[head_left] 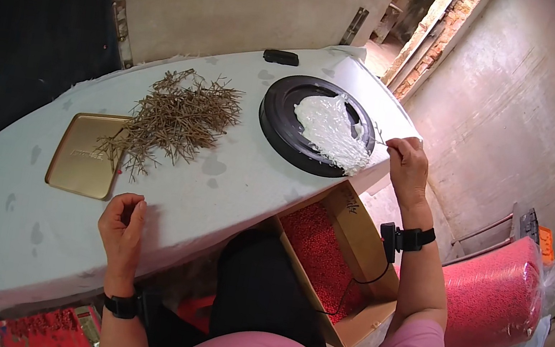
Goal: Assembling decorative berry stems by dipping branches into glue and then into a box of red beads.
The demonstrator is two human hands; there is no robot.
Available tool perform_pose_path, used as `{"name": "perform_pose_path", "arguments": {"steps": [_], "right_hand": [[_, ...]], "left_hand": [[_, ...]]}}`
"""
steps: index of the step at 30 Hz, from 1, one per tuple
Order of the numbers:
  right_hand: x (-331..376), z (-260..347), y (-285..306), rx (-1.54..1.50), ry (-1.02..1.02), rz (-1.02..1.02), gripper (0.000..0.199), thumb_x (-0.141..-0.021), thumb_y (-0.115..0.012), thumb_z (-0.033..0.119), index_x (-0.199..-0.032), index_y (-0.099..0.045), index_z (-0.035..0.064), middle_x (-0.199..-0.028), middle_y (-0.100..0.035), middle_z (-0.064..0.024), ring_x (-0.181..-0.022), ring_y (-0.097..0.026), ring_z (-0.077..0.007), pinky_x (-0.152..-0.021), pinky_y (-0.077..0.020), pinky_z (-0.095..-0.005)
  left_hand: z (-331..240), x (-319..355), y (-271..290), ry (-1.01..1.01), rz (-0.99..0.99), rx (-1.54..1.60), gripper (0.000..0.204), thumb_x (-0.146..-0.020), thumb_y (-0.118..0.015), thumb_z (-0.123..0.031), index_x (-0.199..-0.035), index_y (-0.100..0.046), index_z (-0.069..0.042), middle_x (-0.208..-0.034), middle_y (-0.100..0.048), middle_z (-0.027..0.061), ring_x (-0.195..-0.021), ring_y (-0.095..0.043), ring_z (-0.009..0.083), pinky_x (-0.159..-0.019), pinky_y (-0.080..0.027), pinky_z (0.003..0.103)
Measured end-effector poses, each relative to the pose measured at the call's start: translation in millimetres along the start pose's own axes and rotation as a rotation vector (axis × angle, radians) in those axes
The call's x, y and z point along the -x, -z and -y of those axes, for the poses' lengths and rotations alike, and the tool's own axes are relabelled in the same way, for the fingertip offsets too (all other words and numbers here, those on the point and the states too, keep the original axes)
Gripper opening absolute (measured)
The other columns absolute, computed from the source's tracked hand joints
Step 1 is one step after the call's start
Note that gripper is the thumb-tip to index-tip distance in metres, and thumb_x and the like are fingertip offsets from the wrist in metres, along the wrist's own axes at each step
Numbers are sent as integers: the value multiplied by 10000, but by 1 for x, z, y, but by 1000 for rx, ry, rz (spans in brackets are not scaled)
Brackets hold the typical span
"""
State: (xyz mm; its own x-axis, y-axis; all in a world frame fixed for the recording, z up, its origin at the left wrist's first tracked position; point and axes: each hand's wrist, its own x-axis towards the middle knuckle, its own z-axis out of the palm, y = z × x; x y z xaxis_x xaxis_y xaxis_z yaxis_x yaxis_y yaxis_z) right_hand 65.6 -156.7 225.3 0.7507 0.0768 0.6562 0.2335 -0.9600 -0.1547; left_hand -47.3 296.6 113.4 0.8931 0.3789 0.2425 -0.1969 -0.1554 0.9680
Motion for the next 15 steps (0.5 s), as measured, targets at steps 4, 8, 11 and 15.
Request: {"name": "perform_pose_path", "arguments": {"steps": [4,8,11,15], "right_hand": [[-10,7,-13,84,207,-80,93,-798,-572,31,-834,-655,53,-858,-584,-112,-808,-603,-303,-714,-510,-365],[-12,1,-33,279,422,24,69,-761,-574,26,-816,-609,46,-872,-556,-100,-853,-588,-279,-721,-509,-357],[-9,-2,-38,347,492,132,85,-750,-579,25,-830,-593,53,-888,-551,-93,-878,-582,-262,-736,-506,-350],[1,-1,-21,348,557,258,34,-752,-569,41,-786,-566,39,-884,-525,-92,-901,-566,-253,-735,-505,-348]], "left_hand": [[-2,0,-1,-3,-1,-4,107,-896,-642,-86,-969,-621,-10,-824,-582,-33,-713,-497,33,-645,-410,182],[-1,-2,-1,9,1,-10,110,-883,-652,-68,-973,-621,-12,-841,-590,-32,-734,-508,33,-663,-418,182],[0,-2,-2,11,7,-7,112,-877,-654,-57,-975,-621,-14,-846,-592,-31,-740,-512,34,-668,-421,183],[3,-2,-1,-5,9,-19,115,-872,-653,-44,-979,-619,-16,-848,-591,-32,-744,-515,35,-670,-424,184]]}}
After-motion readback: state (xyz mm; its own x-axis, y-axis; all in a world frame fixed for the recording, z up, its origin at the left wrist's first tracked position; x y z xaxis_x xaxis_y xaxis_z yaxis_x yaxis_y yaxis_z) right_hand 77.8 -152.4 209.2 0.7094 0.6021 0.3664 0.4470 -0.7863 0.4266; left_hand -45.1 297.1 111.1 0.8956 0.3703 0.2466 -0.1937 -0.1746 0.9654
